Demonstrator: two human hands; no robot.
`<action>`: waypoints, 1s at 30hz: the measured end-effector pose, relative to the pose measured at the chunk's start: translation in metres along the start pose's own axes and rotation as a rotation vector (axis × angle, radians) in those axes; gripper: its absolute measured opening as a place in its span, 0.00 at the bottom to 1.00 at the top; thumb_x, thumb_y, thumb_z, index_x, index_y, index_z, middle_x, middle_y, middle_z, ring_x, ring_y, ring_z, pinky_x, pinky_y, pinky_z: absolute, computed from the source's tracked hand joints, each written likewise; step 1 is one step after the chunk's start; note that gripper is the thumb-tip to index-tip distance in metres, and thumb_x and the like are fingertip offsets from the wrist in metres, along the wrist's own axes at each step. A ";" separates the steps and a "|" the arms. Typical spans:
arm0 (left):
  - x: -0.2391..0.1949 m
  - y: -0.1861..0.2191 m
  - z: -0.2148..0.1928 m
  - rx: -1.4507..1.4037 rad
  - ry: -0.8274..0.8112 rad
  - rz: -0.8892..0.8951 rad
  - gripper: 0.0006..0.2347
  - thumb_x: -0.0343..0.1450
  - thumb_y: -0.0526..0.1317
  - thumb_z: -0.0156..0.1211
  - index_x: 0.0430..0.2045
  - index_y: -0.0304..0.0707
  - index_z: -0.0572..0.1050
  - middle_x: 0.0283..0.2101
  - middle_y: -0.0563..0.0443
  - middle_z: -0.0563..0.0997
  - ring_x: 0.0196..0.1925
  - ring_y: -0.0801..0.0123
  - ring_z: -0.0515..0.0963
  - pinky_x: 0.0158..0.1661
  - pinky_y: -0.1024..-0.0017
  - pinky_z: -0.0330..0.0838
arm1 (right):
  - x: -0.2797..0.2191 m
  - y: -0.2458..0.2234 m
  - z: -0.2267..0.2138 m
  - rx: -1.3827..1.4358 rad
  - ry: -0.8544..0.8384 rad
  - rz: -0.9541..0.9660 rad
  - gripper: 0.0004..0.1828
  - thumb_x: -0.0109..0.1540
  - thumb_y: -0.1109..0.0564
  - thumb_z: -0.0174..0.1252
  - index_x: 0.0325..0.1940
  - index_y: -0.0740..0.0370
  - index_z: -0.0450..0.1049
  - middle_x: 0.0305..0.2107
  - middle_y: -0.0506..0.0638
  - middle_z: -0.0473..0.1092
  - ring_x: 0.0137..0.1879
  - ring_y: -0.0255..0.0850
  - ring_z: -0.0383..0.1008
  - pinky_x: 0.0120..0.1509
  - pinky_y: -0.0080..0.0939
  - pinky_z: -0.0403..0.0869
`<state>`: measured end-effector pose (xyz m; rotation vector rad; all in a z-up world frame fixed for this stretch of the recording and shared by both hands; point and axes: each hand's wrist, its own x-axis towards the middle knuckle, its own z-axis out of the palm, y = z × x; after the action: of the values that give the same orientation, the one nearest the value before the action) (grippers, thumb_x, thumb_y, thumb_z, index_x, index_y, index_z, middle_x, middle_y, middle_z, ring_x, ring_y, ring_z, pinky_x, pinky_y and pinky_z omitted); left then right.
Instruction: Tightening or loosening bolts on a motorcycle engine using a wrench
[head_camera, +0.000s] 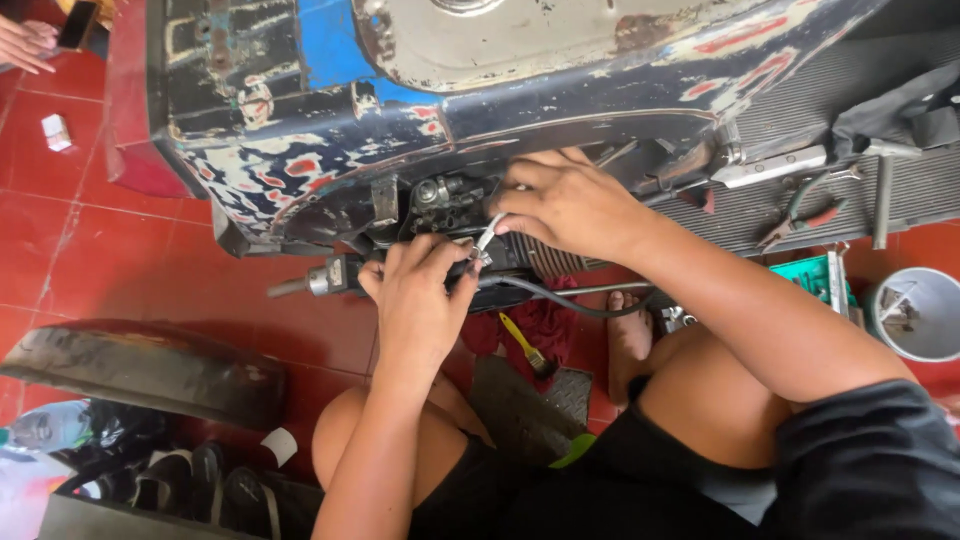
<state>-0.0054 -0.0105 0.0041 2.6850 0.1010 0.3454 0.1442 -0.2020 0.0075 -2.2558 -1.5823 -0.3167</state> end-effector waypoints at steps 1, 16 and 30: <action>-0.003 -0.003 0.001 -0.013 -0.008 0.009 0.05 0.69 0.45 0.66 0.36 0.54 0.80 0.39 0.61 0.78 0.45 0.64 0.75 0.52 0.52 0.54 | 0.001 0.002 0.005 -0.007 -0.008 0.014 0.16 0.70 0.39 0.54 0.40 0.50 0.76 0.37 0.47 0.72 0.53 0.48 0.74 0.50 0.46 0.66; 0.004 -0.006 0.004 0.107 -0.033 -0.021 0.07 0.66 0.48 0.66 0.35 0.59 0.81 0.40 0.64 0.78 0.46 0.62 0.75 0.51 0.51 0.57 | 0.000 0.004 0.010 0.027 0.010 -0.010 0.17 0.71 0.37 0.53 0.38 0.47 0.77 0.36 0.45 0.73 0.55 0.47 0.74 0.60 0.50 0.60; 0.007 -0.014 0.000 -0.066 -0.117 -0.010 0.07 0.69 0.46 0.65 0.39 0.61 0.82 0.37 0.64 0.79 0.47 0.64 0.74 0.53 0.53 0.52 | -0.019 -0.039 -0.027 0.081 -0.123 0.219 0.15 0.70 0.46 0.52 0.36 0.52 0.78 0.20 0.49 0.69 0.33 0.49 0.77 0.39 0.50 0.74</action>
<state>0.0013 0.0032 0.0002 2.6319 0.0673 0.1839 0.1012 -0.2181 0.0314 -2.3964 -1.3611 -0.0553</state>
